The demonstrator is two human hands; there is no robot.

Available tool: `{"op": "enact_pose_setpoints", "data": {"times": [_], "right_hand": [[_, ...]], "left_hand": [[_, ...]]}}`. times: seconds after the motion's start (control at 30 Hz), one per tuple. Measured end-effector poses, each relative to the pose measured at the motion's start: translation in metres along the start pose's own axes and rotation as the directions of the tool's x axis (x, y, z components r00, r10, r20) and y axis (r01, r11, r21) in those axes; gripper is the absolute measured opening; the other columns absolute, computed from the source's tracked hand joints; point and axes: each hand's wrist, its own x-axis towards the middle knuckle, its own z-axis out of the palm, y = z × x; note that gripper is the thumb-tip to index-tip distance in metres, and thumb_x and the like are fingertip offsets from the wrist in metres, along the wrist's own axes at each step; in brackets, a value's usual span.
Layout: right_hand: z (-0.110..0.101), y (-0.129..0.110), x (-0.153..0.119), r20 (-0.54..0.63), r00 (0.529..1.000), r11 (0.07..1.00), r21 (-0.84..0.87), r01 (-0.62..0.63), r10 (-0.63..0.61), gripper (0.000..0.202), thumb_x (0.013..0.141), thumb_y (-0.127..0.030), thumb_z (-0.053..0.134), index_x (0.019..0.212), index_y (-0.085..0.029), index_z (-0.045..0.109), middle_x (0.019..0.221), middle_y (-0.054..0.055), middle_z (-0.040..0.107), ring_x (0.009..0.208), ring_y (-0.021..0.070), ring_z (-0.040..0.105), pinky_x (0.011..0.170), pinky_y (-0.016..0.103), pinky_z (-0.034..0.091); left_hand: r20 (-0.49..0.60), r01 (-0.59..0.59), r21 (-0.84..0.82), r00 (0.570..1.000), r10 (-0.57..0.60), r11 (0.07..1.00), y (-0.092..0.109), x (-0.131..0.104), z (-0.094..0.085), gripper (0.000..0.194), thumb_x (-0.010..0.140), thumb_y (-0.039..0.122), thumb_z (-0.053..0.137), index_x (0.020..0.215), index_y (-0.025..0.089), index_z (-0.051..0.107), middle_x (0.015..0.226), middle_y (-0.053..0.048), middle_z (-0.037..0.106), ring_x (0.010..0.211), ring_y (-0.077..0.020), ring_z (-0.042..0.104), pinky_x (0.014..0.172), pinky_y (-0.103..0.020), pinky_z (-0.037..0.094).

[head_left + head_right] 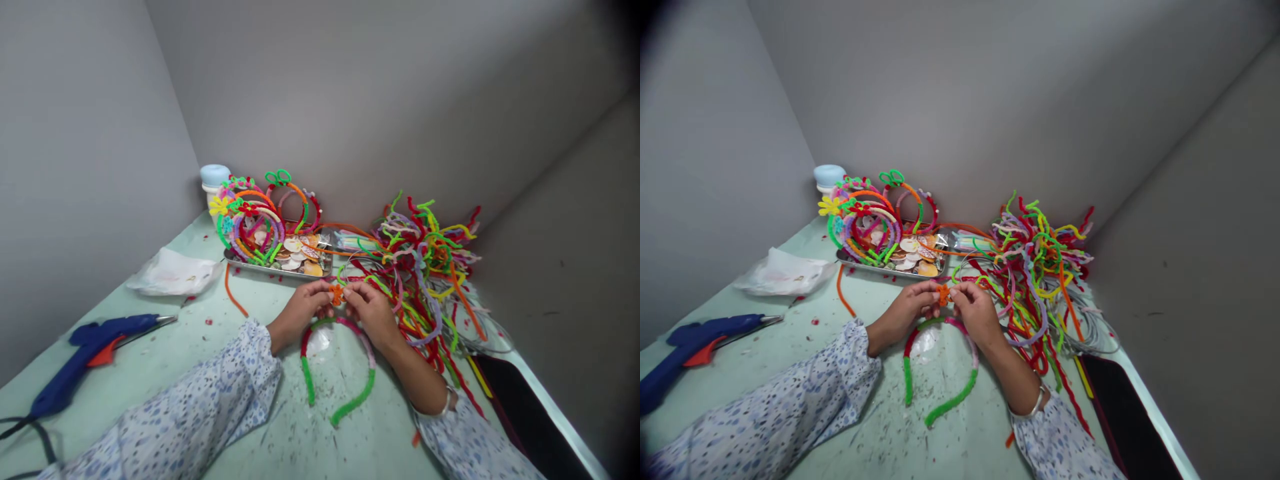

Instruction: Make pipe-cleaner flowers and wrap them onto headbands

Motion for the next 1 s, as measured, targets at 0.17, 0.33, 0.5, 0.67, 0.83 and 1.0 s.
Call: {"op": "enact_pose_setpoints", "data": {"times": [0.17,0.33,0.5,0.67,0.83,1.0], "right_hand": [[0.0017,0.0008,-0.0002,0.006,0.999,0.995,0.089,-0.052,0.051,0.019,0.079,-0.039,0.057,0.077,-0.020,0.056,0.050,-0.005,0.051,0.041,0.0090,0.035,0.041,0.022,0.025],[0.0035,-0.0014,-0.0019,0.033,0.999,0.994,0.107,-0.023,0.020,0.016,0.078,-0.036,0.059,0.080,-0.020,0.057,0.055,-0.005,0.053,0.047,0.0103,0.042,0.046,0.023,0.031],[0.0027,0.0004,0.0001,0.051,0.999,0.999,0.039,-0.005,0.003,0.015,0.076,-0.034,0.060,0.077,-0.019,0.059,0.057,-0.004,0.051,0.050,0.0105,0.043,0.048,0.023,0.033],[0.0028,0.0007,0.0014,0.070,0.997,1.000,-0.009,-0.030,0.031,0.012,0.074,-0.031,0.058,0.071,-0.019,0.058,0.053,-0.005,0.050,0.048,0.0108,0.042,0.047,0.024,0.033],[0.0036,0.0019,0.0003,0.118,0.993,1.000,0.012,-0.012,0.010,0.010,0.075,-0.029,0.058,0.073,-0.019,0.059,0.054,-0.005,0.051,0.051,0.0111,0.044,0.050,0.023,0.037],[0.0043,0.0029,0.0003,0.101,0.995,1.000,0.028,-0.004,0.001,0.015,0.076,-0.032,0.059,0.081,-0.019,0.063,0.061,-0.003,0.053,0.054,0.0110,0.044,0.050,0.023,0.035]], "left_hand": [[-0.043,-0.018,-0.039,0.999,0.016,0.999,-0.0030,0.0013,0.0004,0.021,0.068,0.020,0.064,0.087,0.013,0.057,0.060,0.004,0.054,0.050,-0.0069,0.046,0.051,-0.021,0.035],[-0.081,-0.036,-0.059,0.996,0.031,0.998,-0.0026,0.0020,0.0005,0.016,0.067,0.018,0.062,0.082,0.014,0.057,0.056,0.006,0.049,0.047,-0.0059,0.041,0.049,-0.021,0.032],[-0.078,-0.044,0.034,0.996,0.046,0.998,-0.0001,0.0009,0.0009,0.015,0.066,0.015,0.060,0.081,0.013,0.058,0.063,0.005,0.051,0.050,-0.0054,0.042,0.050,-0.020,0.033],[-0.123,-0.050,0.026,0.991,0.053,0.998,-0.0014,0.0013,0.0003,0.022,0.067,0.017,0.062,0.088,0.013,0.058,0.070,0.003,0.054,0.055,-0.0065,0.045,0.052,-0.020,0.035],[-0.126,-0.088,0.019,0.988,0.090,0.996,-0.0044,0.0020,-0.0022,0.024,0.068,0.017,0.062,0.092,0.013,0.058,0.069,0.003,0.053,0.054,-0.0063,0.044,0.052,-0.020,0.034],[-0.095,-0.088,0.022,0.991,0.089,0.996,-0.0054,0.0016,-0.0023,0.026,0.069,0.019,0.065,0.093,0.013,0.057,0.071,0.003,0.053,0.058,-0.0064,0.045,0.055,-0.019,0.035]]}}
